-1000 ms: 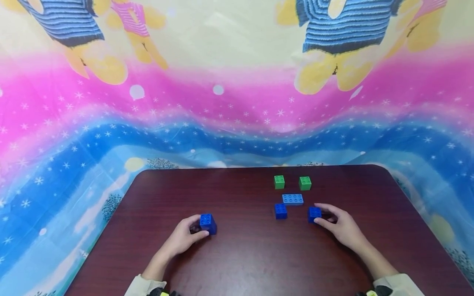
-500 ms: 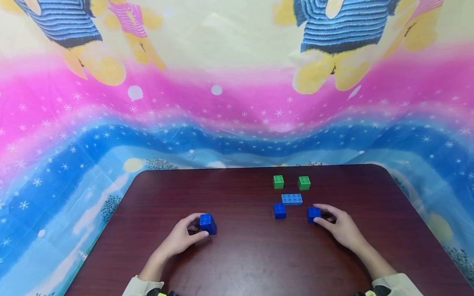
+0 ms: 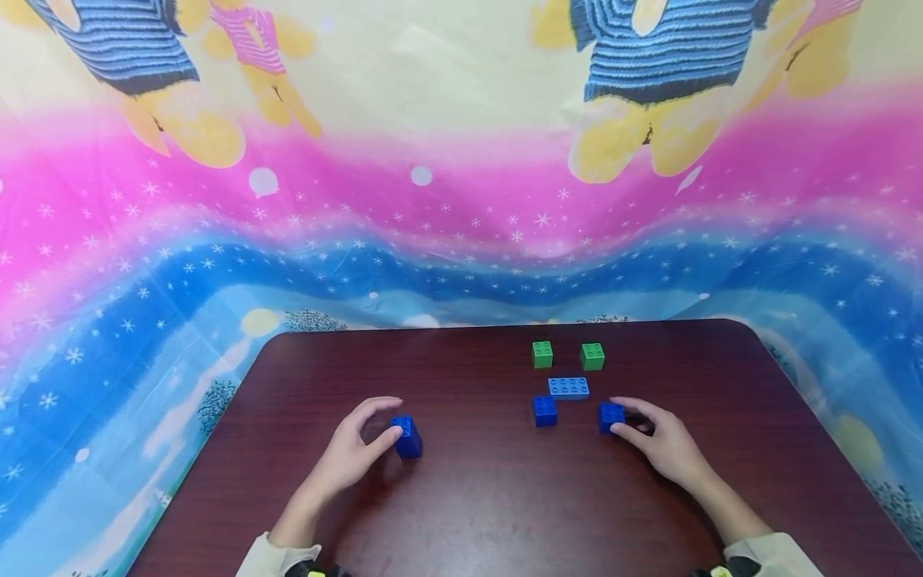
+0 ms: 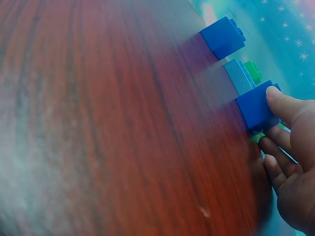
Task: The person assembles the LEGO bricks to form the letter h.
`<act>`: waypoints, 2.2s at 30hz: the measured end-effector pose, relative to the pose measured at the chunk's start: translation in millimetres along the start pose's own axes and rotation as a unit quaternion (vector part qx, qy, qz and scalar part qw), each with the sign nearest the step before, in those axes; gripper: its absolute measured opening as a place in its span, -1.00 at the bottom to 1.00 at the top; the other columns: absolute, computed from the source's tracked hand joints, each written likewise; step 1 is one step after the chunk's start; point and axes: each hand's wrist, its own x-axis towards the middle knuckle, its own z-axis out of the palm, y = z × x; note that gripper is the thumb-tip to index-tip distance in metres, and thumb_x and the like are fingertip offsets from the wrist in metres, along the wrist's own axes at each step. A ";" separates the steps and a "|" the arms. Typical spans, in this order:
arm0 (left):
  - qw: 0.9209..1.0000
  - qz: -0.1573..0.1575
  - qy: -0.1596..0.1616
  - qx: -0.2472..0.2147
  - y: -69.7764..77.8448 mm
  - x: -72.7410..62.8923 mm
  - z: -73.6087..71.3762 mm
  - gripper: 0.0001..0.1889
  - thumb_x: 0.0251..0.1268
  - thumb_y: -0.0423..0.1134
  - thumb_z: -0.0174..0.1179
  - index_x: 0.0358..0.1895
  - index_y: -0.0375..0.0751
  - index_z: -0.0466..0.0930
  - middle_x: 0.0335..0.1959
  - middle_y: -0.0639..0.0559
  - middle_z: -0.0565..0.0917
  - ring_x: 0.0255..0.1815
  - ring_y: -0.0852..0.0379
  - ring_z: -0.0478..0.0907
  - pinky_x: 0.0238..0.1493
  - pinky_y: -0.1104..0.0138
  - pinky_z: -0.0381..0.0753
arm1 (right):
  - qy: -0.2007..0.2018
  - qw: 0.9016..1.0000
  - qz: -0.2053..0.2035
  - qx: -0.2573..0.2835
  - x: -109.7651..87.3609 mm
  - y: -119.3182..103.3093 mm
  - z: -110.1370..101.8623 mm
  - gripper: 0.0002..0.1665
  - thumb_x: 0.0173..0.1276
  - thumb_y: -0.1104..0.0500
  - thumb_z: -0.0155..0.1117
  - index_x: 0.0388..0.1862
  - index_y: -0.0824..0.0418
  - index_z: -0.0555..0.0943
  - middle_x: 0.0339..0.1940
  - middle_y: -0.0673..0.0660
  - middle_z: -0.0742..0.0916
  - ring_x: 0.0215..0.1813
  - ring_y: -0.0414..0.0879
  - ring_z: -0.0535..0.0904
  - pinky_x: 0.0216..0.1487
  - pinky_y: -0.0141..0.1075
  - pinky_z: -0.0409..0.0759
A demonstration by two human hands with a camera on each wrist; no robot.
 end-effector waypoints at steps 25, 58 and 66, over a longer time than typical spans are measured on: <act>0.995 0.070 -0.075 -0.005 70.2 42.4 57.1 -0.57 0.41 -0.14 0.33 0.30 -0.07 0.55 0.28 0.14 0.56 0.36 0.19 0.43 0.39 0.16 0.43 | -0.010 1.000 0.009 -0.003 0.3 -3.3 -1.6 -0.50 0.43 0.13 0.39 0.32 0.17 0.59 0.08 0.28 0.72 -0.19 -0.26 0.58 -0.25 -0.38 0.60; 0.997 0.005 -0.079 0.010 50.2 81.9 176.2 -0.46 0.42 -0.11 0.32 0.39 -0.16 0.46 0.31 -0.02 0.54 0.31 0.04 0.50 0.29 0.31 0.52 | -0.007 1.000 0.010 -0.009 -0.5 -1.6 0.8 -0.51 0.43 0.12 0.39 0.30 0.16 0.60 0.08 0.28 0.72 -0.19 -0.28 0.57 -0.24 -0.37 0.60; 0.997 -0.005 -0.074 0.018 43.3 87.7 187.0 -0.45 0.38 -0.11 0.36 0.37 -0.19 0.48 0.29 -0.03 0.57 0.27 0.05 0.52 0.27 0.34 0.52 | -0.005 1.000 0.010 -0.010 -0.3 -2.1 0.6 -0.51 0.44 0.12 0.39 0.31 0.15 0.60 0.08 0.28 0.72 -0.19 -0.28 0.56 -0.25 -0.36 0.59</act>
